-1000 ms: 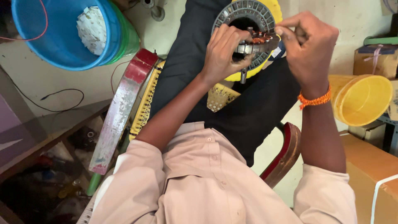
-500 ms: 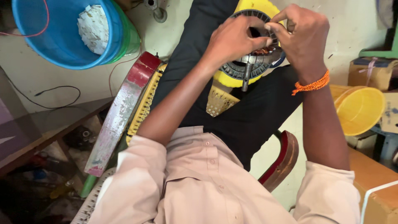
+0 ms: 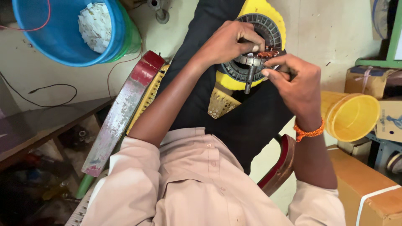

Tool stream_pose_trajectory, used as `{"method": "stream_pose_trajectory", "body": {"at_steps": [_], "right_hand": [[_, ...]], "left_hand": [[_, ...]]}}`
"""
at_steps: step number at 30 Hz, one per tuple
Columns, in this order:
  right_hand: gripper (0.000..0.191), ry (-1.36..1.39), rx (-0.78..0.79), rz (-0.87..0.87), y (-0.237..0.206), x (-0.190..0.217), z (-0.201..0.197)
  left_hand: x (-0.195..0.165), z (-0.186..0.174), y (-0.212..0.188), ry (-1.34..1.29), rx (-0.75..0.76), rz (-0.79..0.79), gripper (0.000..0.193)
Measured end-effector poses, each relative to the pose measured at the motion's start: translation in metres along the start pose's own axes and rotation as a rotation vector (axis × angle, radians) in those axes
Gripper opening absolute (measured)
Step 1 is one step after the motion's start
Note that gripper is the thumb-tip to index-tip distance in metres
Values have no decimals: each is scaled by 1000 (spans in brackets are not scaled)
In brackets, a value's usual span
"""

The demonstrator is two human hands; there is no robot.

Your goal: The person works on a circular electrical component, likely a stator, by hand. They repeatedly insert small white insulating pieces into slots between copper windings, occasionally using a pen-like tool to adjust or mark the component.

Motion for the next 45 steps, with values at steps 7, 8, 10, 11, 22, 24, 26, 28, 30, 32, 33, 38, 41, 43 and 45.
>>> {"method": "stream_pose_trajectory", "body": {"at_steps": [7, 8, 10, 11, 22, 24, 26, 28, 30, 32, 33, 38, 41, 43, 45], "right_hand": [[7, 86, -68, -3, -14, -5, 7], [6, 95, -76, -11, -17, -7, 10], [8, 81, -61, -66, -24, -7, 20], [10, 74, -53, -94, -26, -8, 25], [11, -204, -169, -241, -40, -41, 24], [9, -179, -232, -215, -41, -43, 6], [8, -140, -320, -111, -48, -49, -16], [8, -150, -342, -167, -54, -40, -25], [7, -136, -356, -201, -56, -31, -32], [6, -98, -345, -224, -49, -21, -31], [6, -85, -342, -213, -43, -17, -30], [11, -84, -327, -286, -13, 2, -29], [8, -63, -297, -284, 18, -2, -27], [6, -122, -283, -374, 32, 0, -22], [6, -179, -269, -451, 43, 1, -17]], "left_hand": [[2, 2, -11, -54, -8, -5, 15], [3, 2, -13, -70, -17, -10, 16], [4, 2, -14, -81, -16, -4, 14], [3, 2, -14, -86, -16, -2, 14], [-74, 9, -39, 476, -246, 100, 50], [-71, 14, -44, 515, -267, 120, 49], [-69, 15, -48, 519, -302, 216, 51], [-61, 17, -50, 514, -272, 272, 51], [-56, 20, -51, 510, -244, 319, 51], [-54, 23, -52, 520, -229, 344, 50], [-54, 23, -53, 514, -237, 344, 51], [-54, 25, -54, 499, -253, 332, 50], [-56, 24, -51, 508, -242, 333, 51], [-57, 22, -48, 509, -231, 317, 50], [-60, 17, -44, 431, -236, 290, 49]]}}
Point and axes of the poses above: each hand's wrist, its own y-axis towards the middle knuckle, its own z-axis out of the palm, x = y × z, the point moved 9 cm from there along y, towards the middle knuckle, and after that the axes turned 15 degrees about z, right-handed, at the moved point
